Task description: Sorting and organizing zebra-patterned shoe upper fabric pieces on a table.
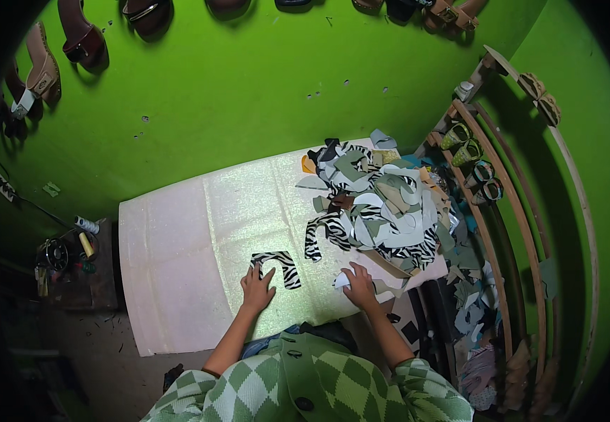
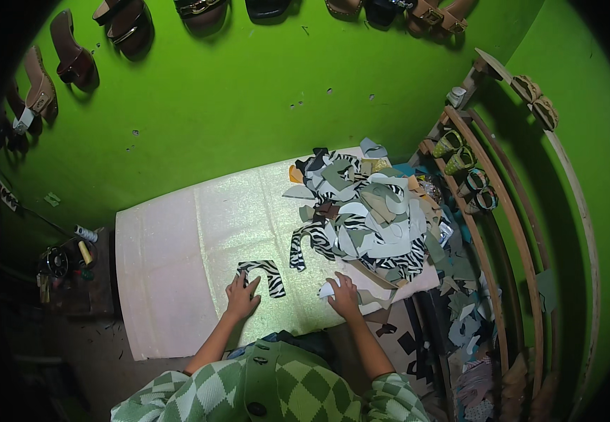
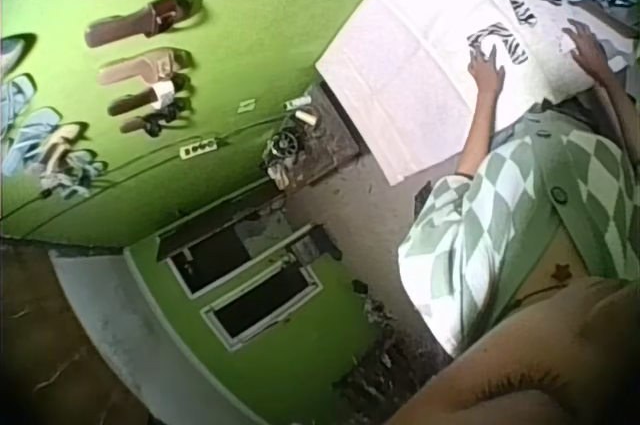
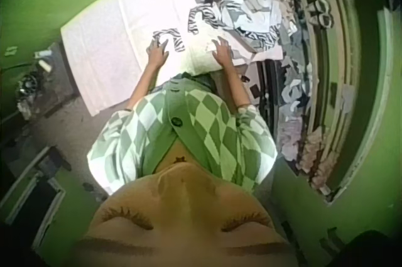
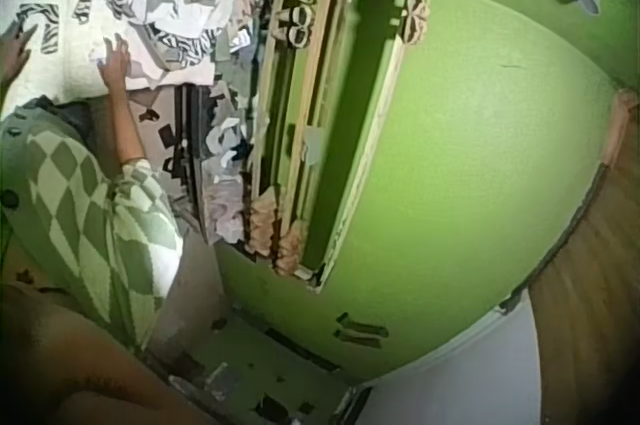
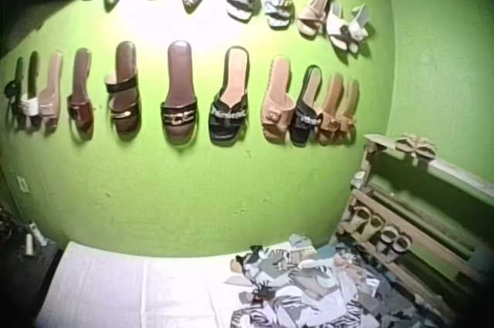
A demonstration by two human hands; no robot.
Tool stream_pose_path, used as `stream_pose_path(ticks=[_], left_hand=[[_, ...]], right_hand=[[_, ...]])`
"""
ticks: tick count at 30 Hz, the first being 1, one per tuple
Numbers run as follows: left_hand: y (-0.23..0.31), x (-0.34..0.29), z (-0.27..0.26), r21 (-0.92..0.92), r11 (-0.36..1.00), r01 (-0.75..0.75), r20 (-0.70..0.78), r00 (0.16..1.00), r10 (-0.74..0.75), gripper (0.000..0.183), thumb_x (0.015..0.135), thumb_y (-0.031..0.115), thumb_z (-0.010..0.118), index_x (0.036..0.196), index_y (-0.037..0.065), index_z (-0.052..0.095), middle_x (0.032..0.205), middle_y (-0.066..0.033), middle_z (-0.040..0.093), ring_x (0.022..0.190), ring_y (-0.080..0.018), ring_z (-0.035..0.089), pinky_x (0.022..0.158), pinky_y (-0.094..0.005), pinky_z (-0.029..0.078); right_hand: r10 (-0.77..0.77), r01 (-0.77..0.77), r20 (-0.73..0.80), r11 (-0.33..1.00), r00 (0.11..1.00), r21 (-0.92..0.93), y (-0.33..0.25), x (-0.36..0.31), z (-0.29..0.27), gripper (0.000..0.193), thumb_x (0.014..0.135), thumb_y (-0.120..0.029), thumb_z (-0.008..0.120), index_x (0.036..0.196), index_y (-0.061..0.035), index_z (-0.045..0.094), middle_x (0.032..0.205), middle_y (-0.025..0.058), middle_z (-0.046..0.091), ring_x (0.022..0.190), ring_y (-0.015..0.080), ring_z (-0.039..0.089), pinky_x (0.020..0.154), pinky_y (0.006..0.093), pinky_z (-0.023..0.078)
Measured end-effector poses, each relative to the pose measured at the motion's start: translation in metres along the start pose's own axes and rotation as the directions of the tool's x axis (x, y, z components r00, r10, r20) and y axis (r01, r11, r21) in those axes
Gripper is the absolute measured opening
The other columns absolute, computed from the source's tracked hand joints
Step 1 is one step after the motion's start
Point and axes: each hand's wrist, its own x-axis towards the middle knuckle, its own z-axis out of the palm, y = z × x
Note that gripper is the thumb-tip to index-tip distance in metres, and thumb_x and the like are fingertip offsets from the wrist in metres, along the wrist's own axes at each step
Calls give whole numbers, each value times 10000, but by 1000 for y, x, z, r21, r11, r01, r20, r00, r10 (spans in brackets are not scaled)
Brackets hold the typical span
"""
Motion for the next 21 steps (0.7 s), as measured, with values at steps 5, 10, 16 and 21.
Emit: stream_pose_path(ticks=[5,10,16,21], left_hand=[[15,1,14,-10,996,-87,32,996,87,474,728,296,618,1194,232,563,1381,-241,281,1265,-412,256,1000,-479,195],[26,0,18,39,993,-108,68,992,105,439,730,287,610,1162,217,580,1382,-230,289,1262,-404,267,1006,-474,192],[19,-5,16,68,992,-106,8,994,106,444,717,232,583,1160,206,581,1372,-197,341,1235,-404,319,1007,-475,194],[7,-19,15,85,995,-60,-53,997,64,431,713,203,573,1143,208,597,1357,-186,375,1227,-401,334,1002,-477,201]], right_hand=[[63,-60,-32,994,998,91,-8,9,17,446,706,-116,615,1139,-128,510,1098,133,495,1024,320,464,864,398,413],[56,-53,-11,983,998,174,-16,20,27,316,725,-105,615,1032,-69,549,1017,135,522,967,316,487,798,406,444],[-42,2,92,918,995,396,1,35,26,214,726,-58,617,931,1,601,842,153,585,821,287,562,750,374,458],[123,-109,40,624,992,774,-11,54,9,143,804,-87,632,908,8,606,793,72,630,713,96,572,666,228,458]])
